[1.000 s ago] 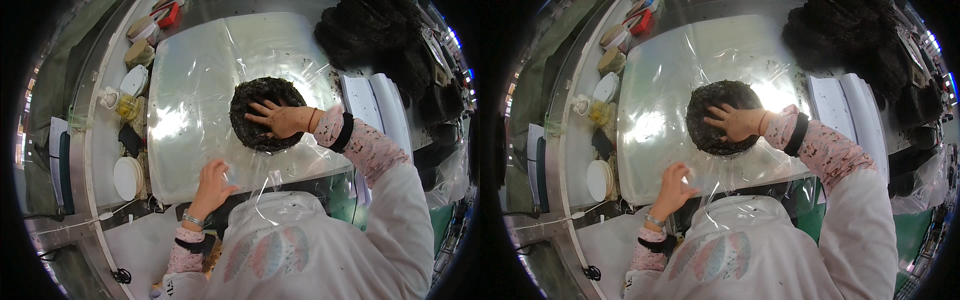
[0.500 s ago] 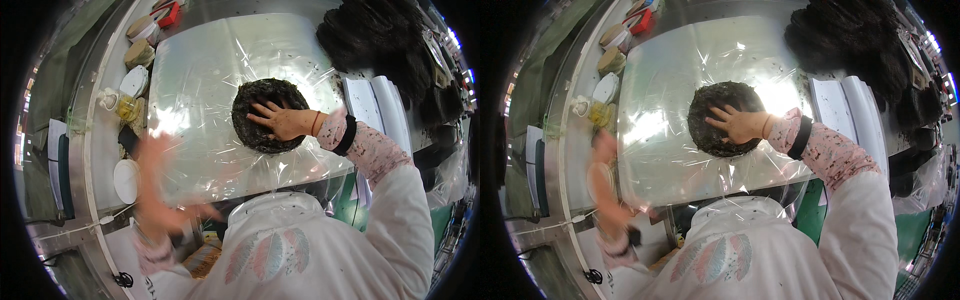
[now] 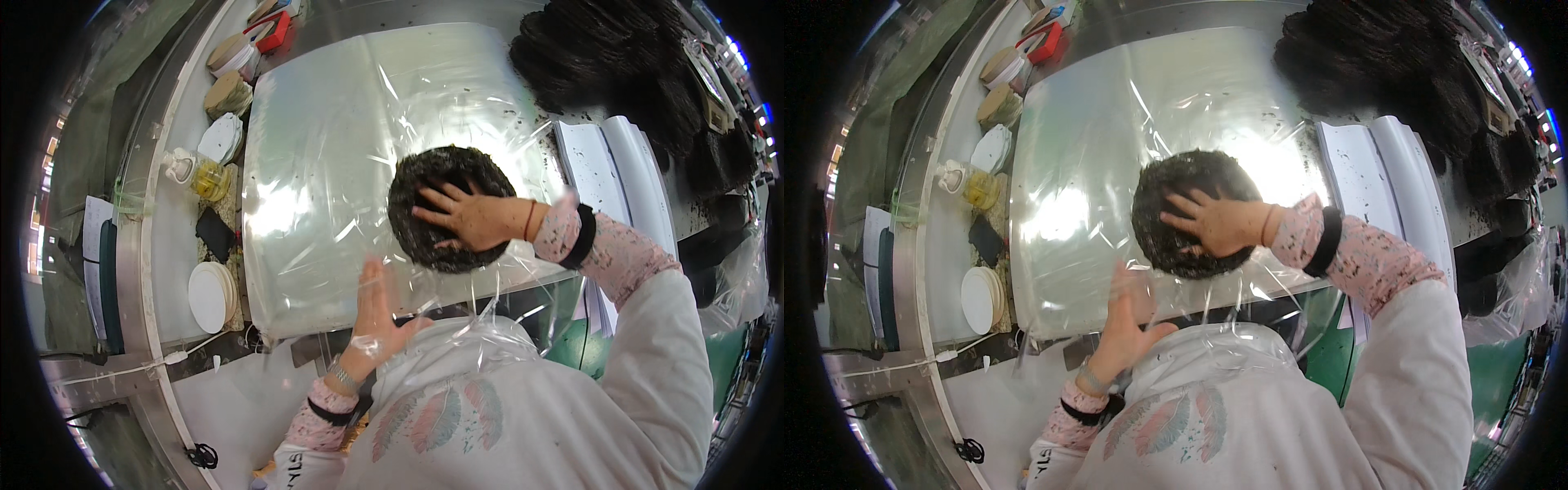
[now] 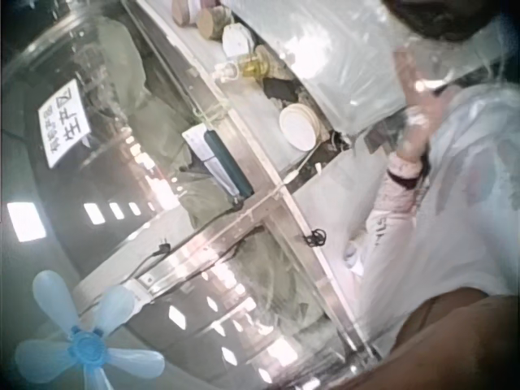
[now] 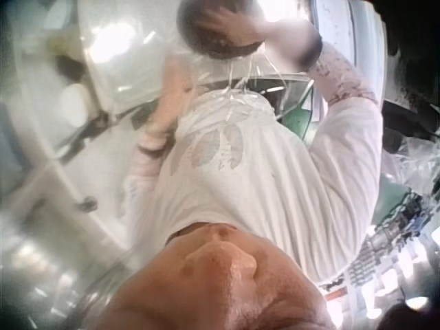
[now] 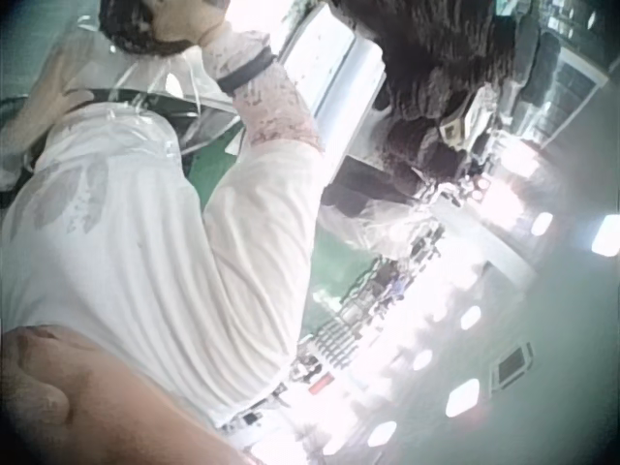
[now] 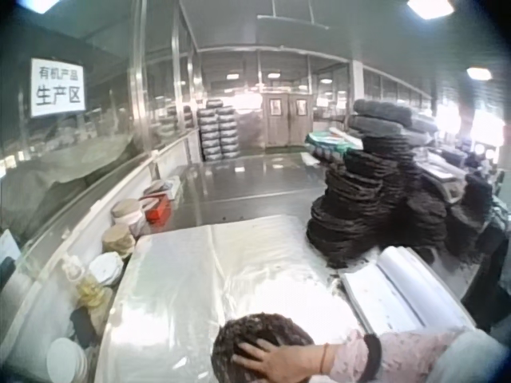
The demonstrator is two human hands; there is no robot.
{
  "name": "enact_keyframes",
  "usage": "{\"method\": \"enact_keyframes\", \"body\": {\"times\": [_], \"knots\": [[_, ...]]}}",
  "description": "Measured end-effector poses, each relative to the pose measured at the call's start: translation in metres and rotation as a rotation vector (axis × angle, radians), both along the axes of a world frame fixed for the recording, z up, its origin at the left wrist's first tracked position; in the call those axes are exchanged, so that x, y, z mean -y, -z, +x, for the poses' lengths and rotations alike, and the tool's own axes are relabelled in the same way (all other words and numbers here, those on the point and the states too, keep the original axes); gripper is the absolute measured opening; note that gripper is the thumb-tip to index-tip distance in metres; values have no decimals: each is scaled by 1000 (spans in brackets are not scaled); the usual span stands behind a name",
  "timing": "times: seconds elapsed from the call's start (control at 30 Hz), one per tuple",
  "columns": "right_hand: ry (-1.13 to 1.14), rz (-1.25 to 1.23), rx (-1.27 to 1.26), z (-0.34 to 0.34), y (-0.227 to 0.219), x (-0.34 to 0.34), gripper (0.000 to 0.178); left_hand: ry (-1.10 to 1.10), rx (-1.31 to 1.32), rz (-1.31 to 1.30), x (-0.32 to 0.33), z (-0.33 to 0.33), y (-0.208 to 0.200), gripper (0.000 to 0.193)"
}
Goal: The person repeatedly packs a dark, granular food substance into a round metal mold on a stainless steel table. They press the material down by hand, cover it with a sheet of plastic wrap, and then place a circular paper label on top. The process is repeated multiple times in a continuous loop.
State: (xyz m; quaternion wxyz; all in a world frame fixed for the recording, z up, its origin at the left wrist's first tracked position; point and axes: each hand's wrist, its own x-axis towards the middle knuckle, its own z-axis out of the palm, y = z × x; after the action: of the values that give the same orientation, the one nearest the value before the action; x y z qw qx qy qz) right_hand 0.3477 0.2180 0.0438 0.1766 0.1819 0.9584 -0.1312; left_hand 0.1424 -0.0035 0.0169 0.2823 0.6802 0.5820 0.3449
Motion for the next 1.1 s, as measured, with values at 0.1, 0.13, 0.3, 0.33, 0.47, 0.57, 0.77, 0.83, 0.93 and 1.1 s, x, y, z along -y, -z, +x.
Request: {"method": "enact_keyframes", "body": {"times": [0.1, 0.13, 0.3, 0.33, 0.47, 0.57, 0.77, 0.83, 0.93, 1.1], "knots": [[7, -9, -28, 13, 3, 20, 77, -44, 240, 277, -53, 27, -26, 102], [10, -14, 18, 14, -8, 24, 76, -26, 187, 386, -68, 34, -32, 95], [-139, -92, -273, 27, -7, 19, 37, -43, -177, 205, -108, 57, -41, 38], [-128, -84, -319, 30, -7, 18, 23, -33, -226, 208, -110, 56, -44, 36], [-248, -113, -362, 70, -41, 12, 18, 42, -431, 45, -117, 58, -50, 35], [235, -159, -226, 133, -173, 48, 24, 109, -536, -26, -119, 61, -55, 40], [415, -399, -119, 141, -153, 164, 58, 213, -646, -137, -132, 64, -59, 45], [532, 49, -467, 115, -88, 149, 70, 218, -633, -118, -131, 61, -60, 43], [575, 154, -903, 60, -70, 100, 54, 233, -553, -125, -125, 56, -70, 35], [391, 191, -593, 29, -29, 46, 26, 180, -149, 133, -112, 38, -79, 25]]}}
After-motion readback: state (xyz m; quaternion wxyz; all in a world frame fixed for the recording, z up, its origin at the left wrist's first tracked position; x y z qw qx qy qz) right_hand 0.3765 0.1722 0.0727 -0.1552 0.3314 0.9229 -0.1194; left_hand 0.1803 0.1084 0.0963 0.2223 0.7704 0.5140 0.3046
